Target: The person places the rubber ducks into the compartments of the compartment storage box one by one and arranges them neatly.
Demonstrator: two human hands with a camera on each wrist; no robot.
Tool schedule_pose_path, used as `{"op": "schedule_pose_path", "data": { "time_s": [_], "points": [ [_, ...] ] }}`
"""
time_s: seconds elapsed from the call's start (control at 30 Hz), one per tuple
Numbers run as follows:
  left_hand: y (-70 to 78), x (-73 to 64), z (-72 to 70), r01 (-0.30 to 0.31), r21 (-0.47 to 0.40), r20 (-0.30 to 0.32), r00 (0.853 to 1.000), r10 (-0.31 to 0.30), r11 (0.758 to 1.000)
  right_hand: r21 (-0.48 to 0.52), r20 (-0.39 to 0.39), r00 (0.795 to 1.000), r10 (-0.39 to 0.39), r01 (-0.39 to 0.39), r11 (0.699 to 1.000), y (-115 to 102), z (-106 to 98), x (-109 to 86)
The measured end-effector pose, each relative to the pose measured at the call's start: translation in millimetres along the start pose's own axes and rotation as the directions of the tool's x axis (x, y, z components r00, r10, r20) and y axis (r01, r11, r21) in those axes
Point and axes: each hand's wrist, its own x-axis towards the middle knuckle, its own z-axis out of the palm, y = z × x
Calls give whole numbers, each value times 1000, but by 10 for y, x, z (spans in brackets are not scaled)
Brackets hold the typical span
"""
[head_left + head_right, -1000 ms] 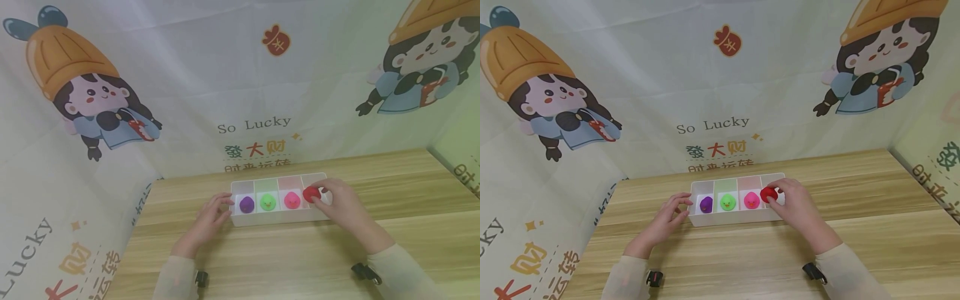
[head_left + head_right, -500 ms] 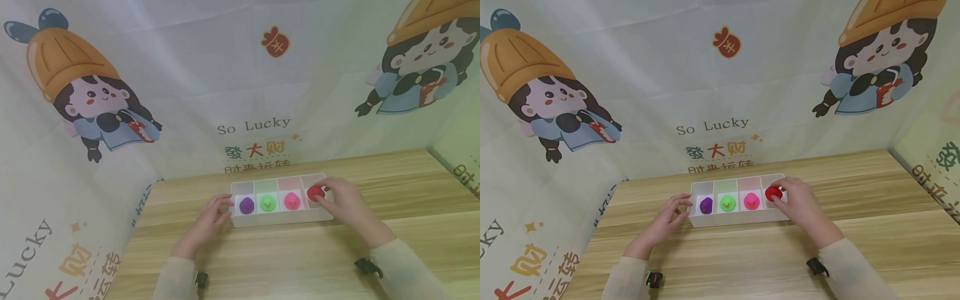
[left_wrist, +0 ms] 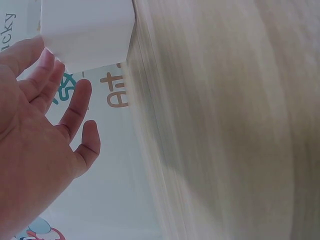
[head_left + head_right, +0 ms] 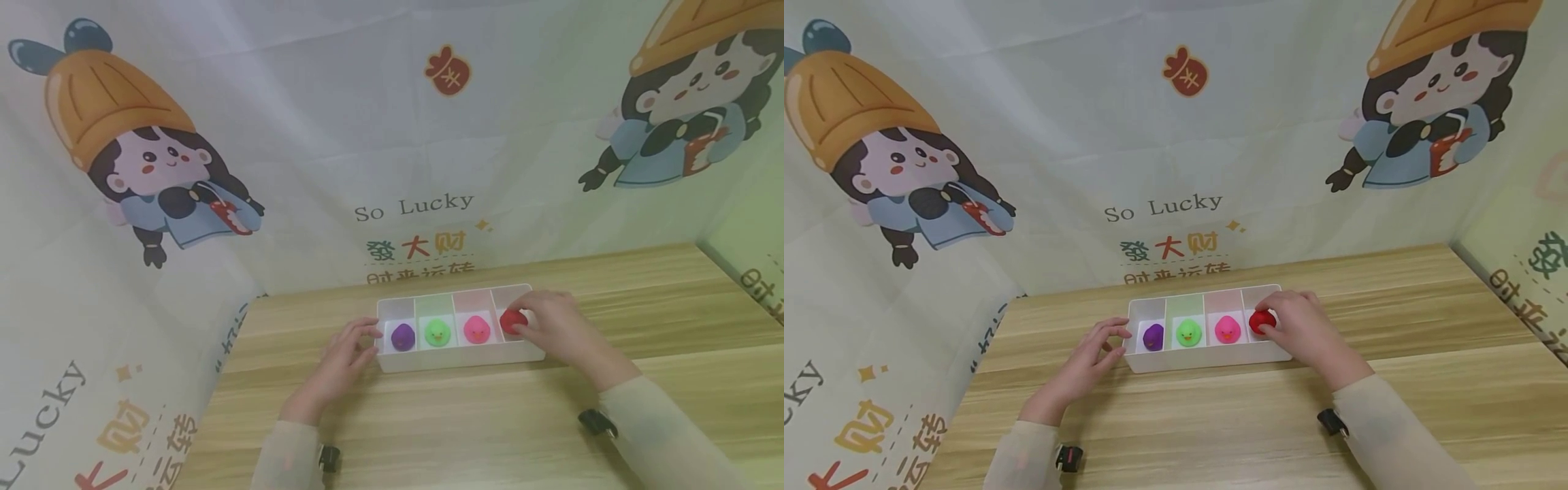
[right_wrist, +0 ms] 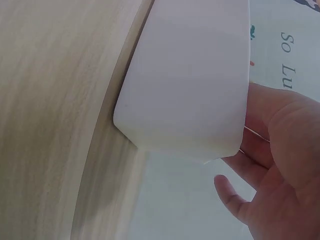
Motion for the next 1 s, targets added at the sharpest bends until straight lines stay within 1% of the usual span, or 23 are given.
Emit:
{"op": "schedule_pose_path", "data": {
  "time_s": [0.07,0.17,0.37,0.5,0.63,0.83,1.0],
  "points": [
    [4,-1,-1,10,-2,3,1000,-10,1000,-6,25,1000,13,-12,1000,1,1,18],
    [5,-2,-5,17,4,7,1000,-17,1000,-25,47,999,11,-10,1000,5,9,48],
    [7,-1,-9,15,11,8,1000,-15,1000,-51,83,996,24,-20,998,15,34,97],
    [8,-2,-8,14,5,10,1000,-14,1000,-85,90,995,33,-25,996,34,37,121],
    [-1,1,-3,-4,3,10,1000,4,1000,-113,101,994,33,-22,993,48,35,128],
    [14,3,-11,-4,1,5,1000,4,1000,-129,108,994,34,-20,992,39,29,144],
    [8,0,-11,-9,2,3,1000,9,1000,-144,134,990,35,-15,989,9,20,165]
  ]
}}
